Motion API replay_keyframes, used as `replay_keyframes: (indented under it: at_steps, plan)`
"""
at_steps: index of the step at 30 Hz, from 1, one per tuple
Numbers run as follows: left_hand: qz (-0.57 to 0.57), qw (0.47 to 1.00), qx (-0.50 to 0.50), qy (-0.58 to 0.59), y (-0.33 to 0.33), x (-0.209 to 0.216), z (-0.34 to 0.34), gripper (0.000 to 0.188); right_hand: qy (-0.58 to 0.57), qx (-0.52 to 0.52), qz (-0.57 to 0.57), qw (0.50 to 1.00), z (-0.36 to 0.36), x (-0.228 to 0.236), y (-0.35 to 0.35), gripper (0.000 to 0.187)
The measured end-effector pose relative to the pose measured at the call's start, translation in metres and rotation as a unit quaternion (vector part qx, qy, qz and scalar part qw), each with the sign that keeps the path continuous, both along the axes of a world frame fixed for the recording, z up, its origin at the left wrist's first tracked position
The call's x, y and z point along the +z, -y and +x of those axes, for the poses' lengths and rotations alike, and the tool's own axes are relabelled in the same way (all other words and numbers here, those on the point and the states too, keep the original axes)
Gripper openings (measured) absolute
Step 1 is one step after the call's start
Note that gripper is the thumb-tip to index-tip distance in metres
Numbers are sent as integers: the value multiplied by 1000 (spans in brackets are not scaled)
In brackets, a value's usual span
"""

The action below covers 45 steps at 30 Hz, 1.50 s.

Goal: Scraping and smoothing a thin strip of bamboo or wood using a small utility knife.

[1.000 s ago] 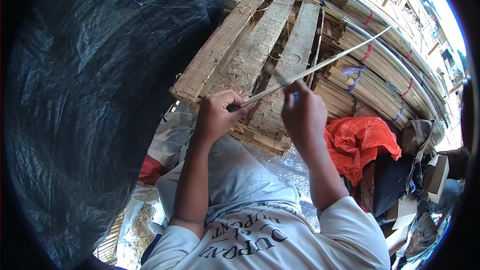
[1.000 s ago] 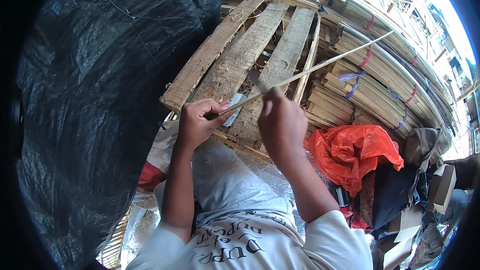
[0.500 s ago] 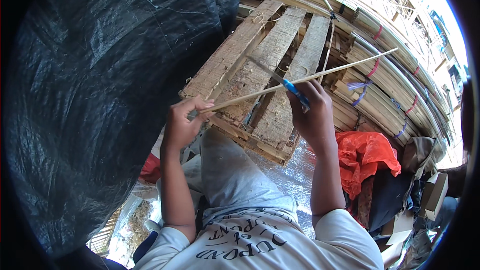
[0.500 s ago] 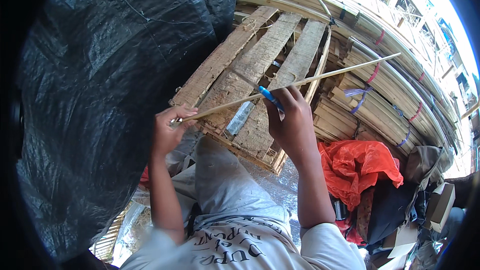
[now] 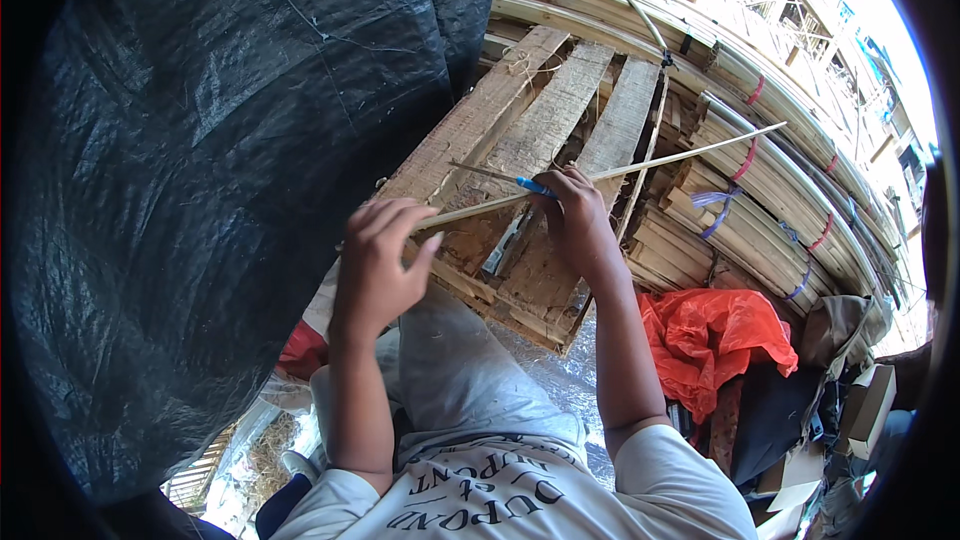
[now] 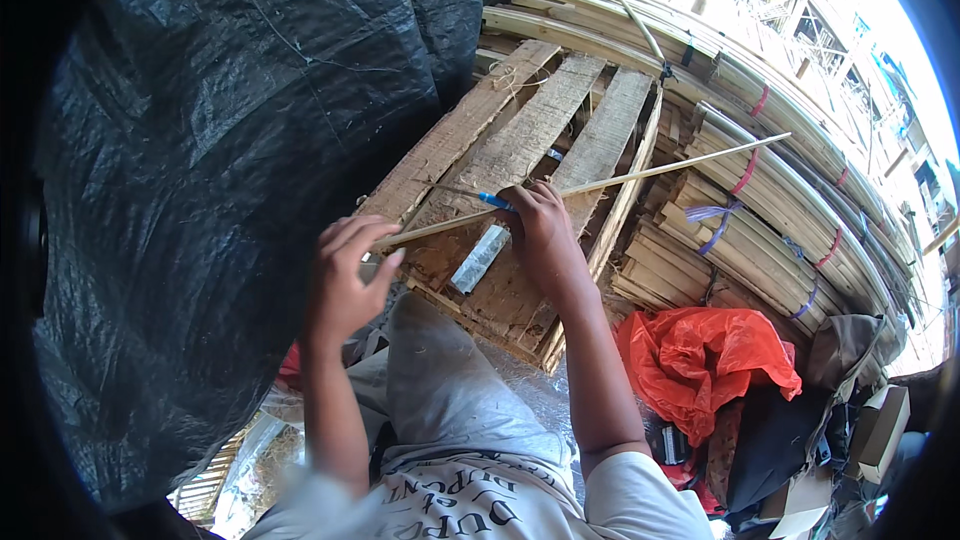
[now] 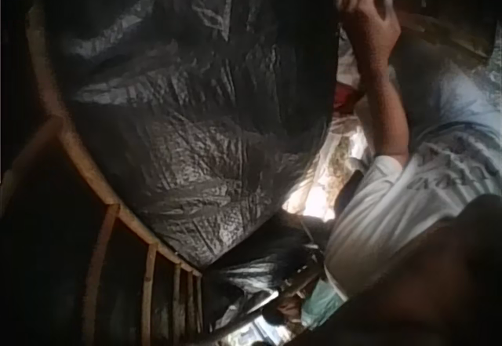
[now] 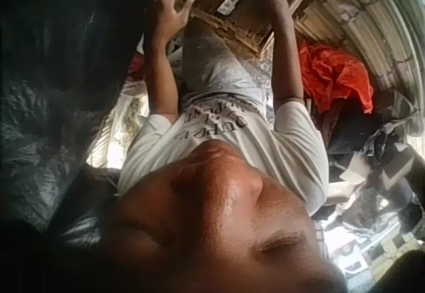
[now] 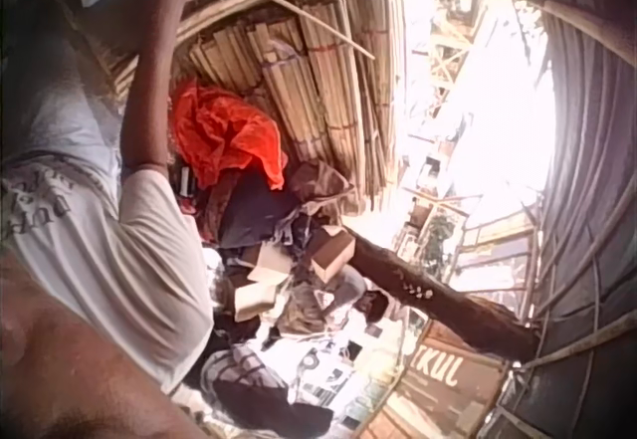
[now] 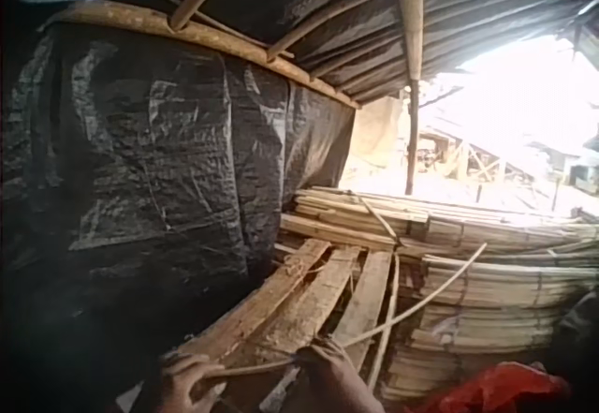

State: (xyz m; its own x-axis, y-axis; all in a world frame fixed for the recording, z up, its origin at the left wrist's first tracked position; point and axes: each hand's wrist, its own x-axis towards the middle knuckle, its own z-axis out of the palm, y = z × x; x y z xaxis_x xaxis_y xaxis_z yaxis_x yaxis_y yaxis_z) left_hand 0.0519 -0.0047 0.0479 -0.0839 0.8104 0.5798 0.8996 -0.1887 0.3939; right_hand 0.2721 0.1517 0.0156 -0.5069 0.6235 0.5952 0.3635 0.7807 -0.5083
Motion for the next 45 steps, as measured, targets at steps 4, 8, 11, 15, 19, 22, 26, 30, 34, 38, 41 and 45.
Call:
replay_keyframes:
  at_steps: [4,8,11,15,19,22,26,30,34,38,41,45]
  plan:
    - [-54,998,-35,10,-40,-24,26,24,37,-2,0,999,-1,-6,1,19]
    - [-9,999,-34,-23,-50,-36,21,11,-54,-39,0,998,17,-1,8,16]
    - [-40,999,-9,6,-34,-22,15,6,-125,-149,-2,981,53,13,14,17]
    - [-32,998,-20,46,-36,-23,19,8,-224,-254,3,941,69,7,1,10]
    - [-4,999,-6,42,-46,-32,21,11,-145,-294,-17,944,83,1,-33,15]
    - [19,1000,4,5,-45,-38,21,16,-31,-457,-19,889,82,5,-42,17]
    - [-7,1000,12,15,-37,-38,24,16,-9,-456,-54,888,62,4,-27,20]
    - [2,1000,18,0,-38,-38,22,17,-54,-461,-63,883,98,0,-53,22]
    - [2,1000,16,2,-38,-39,21,17,5,-440,-39,897,71,3,-30,17]
    - [18,1000,19,-8,-39,-43,23,14,-83,-436,-108,889,100,9,-54,16]
    - [13,1000,15,-1,-37,-44,20,15,-8,-428,6,903,72,-5,-28,16]
    - [14,1000,18,-12,-38,-42,21,16,-111,-428,-92,892,106,-10,-59,22]
